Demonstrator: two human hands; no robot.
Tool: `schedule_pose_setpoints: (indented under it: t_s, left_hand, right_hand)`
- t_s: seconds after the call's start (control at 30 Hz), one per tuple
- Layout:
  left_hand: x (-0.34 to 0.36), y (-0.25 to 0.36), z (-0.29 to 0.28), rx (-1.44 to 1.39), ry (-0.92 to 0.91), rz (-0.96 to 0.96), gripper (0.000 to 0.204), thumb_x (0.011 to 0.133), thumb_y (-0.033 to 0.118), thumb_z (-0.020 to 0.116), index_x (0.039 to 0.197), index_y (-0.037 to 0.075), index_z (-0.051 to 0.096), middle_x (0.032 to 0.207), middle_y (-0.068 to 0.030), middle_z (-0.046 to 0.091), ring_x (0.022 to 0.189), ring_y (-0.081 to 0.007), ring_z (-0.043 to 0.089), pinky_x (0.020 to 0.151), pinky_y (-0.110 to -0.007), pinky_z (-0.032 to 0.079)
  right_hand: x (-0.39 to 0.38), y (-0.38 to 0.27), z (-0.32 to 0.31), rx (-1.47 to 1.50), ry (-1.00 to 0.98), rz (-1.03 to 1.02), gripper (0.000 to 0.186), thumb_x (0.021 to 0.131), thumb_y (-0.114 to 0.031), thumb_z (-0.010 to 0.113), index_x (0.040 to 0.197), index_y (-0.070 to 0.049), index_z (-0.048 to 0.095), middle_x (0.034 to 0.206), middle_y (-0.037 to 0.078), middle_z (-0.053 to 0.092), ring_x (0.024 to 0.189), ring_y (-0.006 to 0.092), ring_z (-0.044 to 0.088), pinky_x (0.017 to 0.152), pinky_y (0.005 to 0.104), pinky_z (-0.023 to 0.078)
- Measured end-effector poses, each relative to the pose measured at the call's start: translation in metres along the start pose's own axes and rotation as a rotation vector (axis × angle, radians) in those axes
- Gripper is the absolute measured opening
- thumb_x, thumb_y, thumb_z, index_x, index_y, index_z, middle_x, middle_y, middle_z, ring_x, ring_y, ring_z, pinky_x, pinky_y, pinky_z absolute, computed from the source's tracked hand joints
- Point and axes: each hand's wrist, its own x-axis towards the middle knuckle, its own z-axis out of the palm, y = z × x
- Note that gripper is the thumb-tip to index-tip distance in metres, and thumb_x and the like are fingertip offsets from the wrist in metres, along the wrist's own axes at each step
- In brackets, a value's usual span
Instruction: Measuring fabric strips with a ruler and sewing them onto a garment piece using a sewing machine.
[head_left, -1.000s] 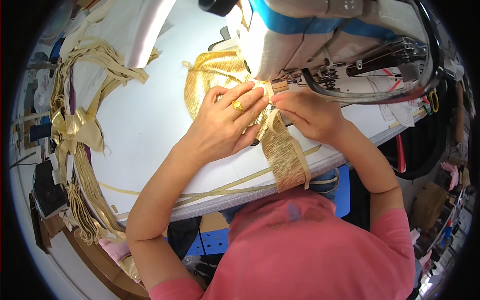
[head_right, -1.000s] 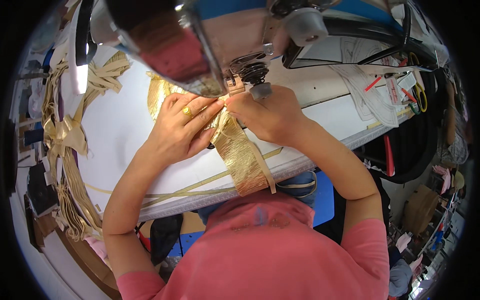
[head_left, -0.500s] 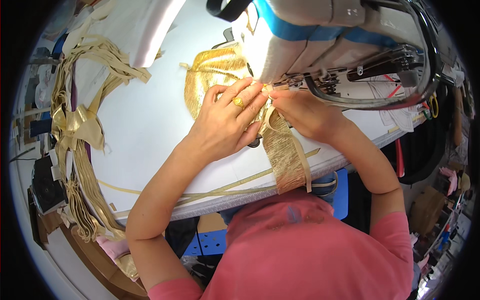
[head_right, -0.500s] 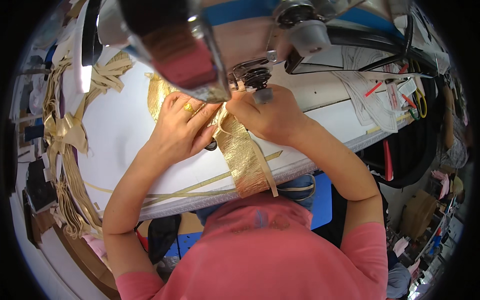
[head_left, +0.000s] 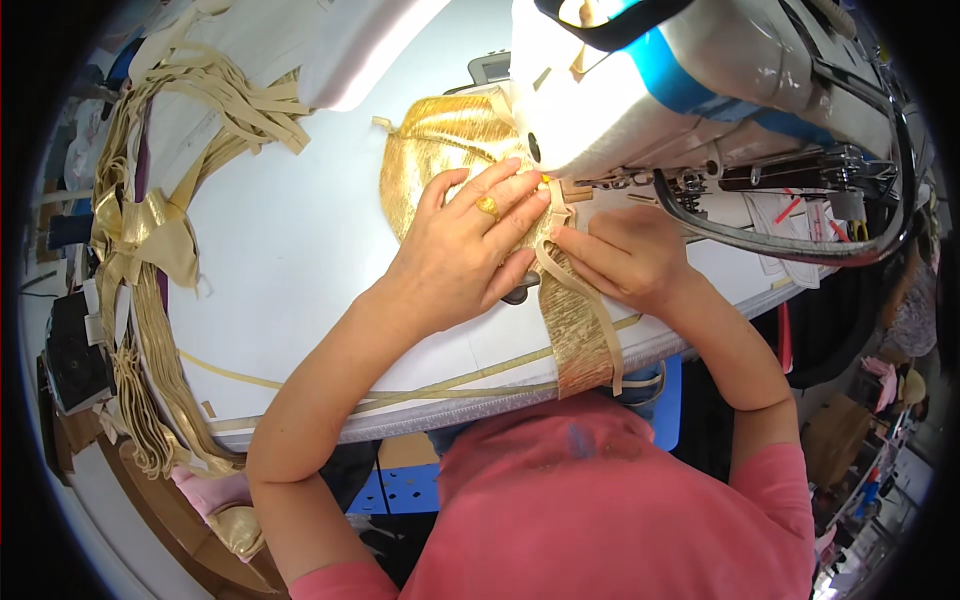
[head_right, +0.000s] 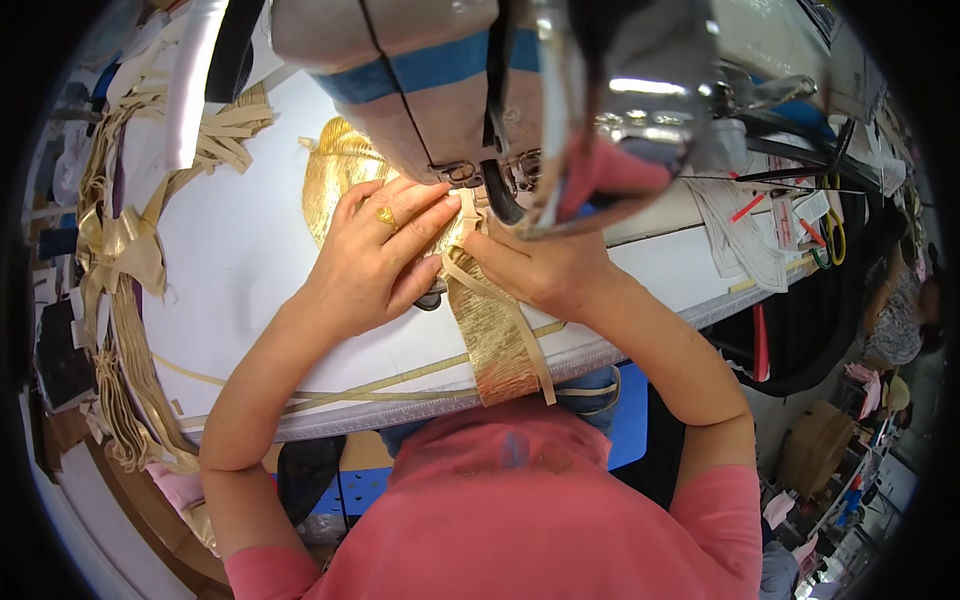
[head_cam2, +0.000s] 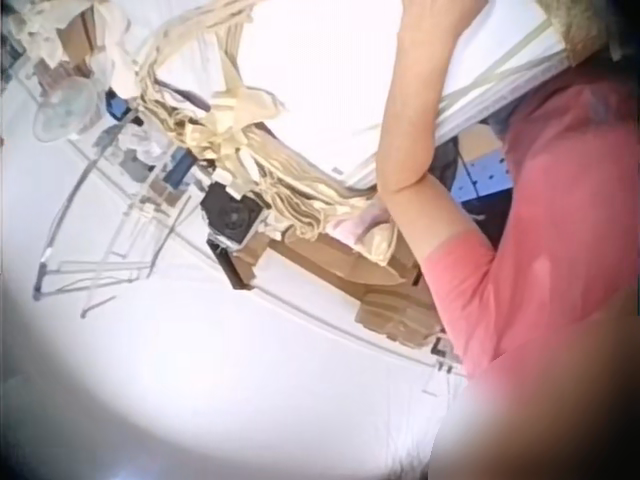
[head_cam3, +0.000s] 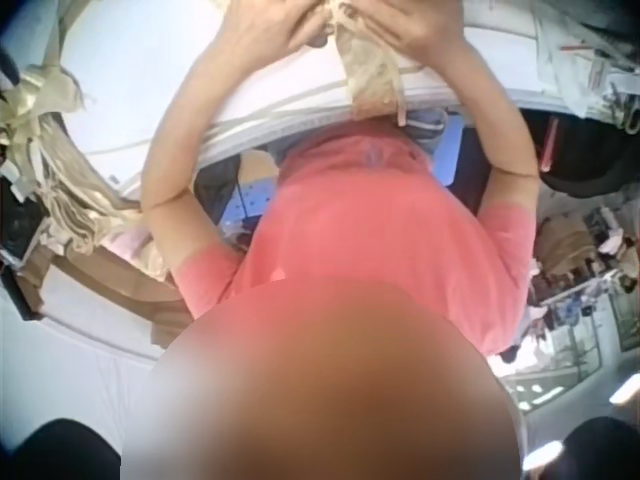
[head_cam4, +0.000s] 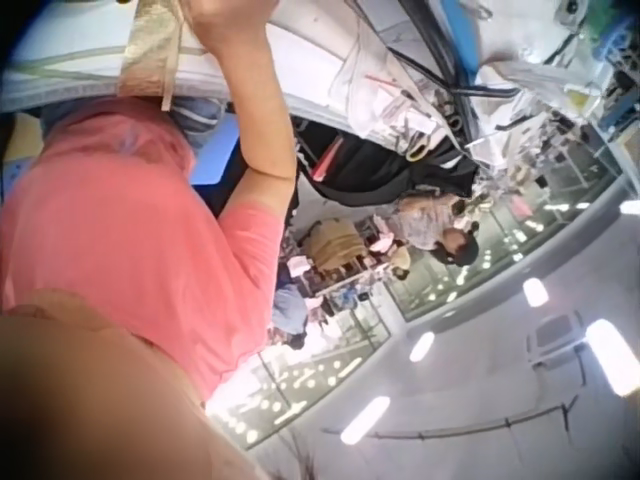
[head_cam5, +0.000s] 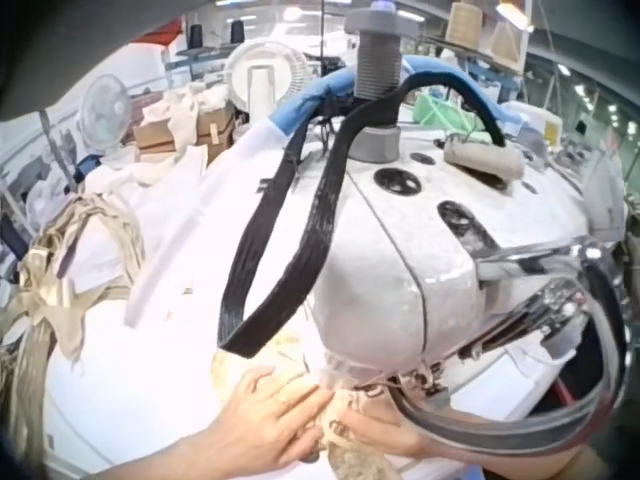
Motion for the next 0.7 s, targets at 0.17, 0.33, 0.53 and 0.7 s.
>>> schedule_pose_setpoints:
  t_s: [0.17, 0.33, 0.53, 0.7]
  left_hand:
    - [0.004, -0.002, 0.0, -0.04, 0.035, -0.002, 0.041, 0.082, 0.014, 0.069, 0.122, 0.005, 0.063, 0.126, -0.0081, 0.06, 0.124, -0.0255, 0.054, 0.099, -0.045, 0.039]
    - [0.011, 0.004, 0.001, -0.039, 0.102, -0.014, 0.036, 0.078, 0.011, 0.071, 0.114, 0.005, 0.066, 0.118, -0.0067, 0.063, 0.118, -0.0246, 0.058, 0.097, -0.043, 0.041]
    - [0.021, 0.003, 0.003, 0.002, 0.152, 0.143, 0.028, 0.069, 0.007, 0.073, 0.097, 0.004, 0.071, 0.104, -0.0052, 0.066, 0.1, -0.0222, 0.062, 0.086, -0.039, 0.048]
    - [0.012, -0.004, 0.009, -0.171, 0.175, 0.04, 0.027, 0.068, 0.004, 0.075, 0.095, 0.004, 0.072, 0.096, -0.0059, 0.068, 0.089, -0.0234, 0.065, 0.082, -0.037, 0.049]
  right_hand:
    - [0.004, -0.004, -0.003, -0.041, 0.0, 0.005, 0.028, 0.067, -0.011, 0.078, 0.095, -0.011, 0.073, 0.064, -0.001, 0.047, 0.056, 0.0165, 0.051, 0.051, 0.0315, 0.04]
    - [0.004, -0.009, 0.001, 0.108, 0.124, 0.119, 0.027, 0.069, -0.007, 0.077, 0.095, -0.01, 0.072, 0.07, 0.0, 0.054, 0.06, 0.0173, 0.055, 0.055, 0.0301, 0.043]
    - [0.003, -0.002, 0.003, 0.176, 0.044, 0.137, 0.025, 0.075, -0.009, 0.077, 0.099, -0.008, 0.069, 0.075, 0.002, 0.058, 0.062, 0.0206, 0.057, 0.059, 0.031, 0.046]
    - [0.0, 0.003, -0.013, 0.124, -0.181, 0.447, 0.025, 0.084, -0.02, 0.075, 0.104, -0.009, 0.067, 0.086, 0.005, 0.065, 0.076, 0.0201, 0.066, 0.065, 0.0297, 0.051]
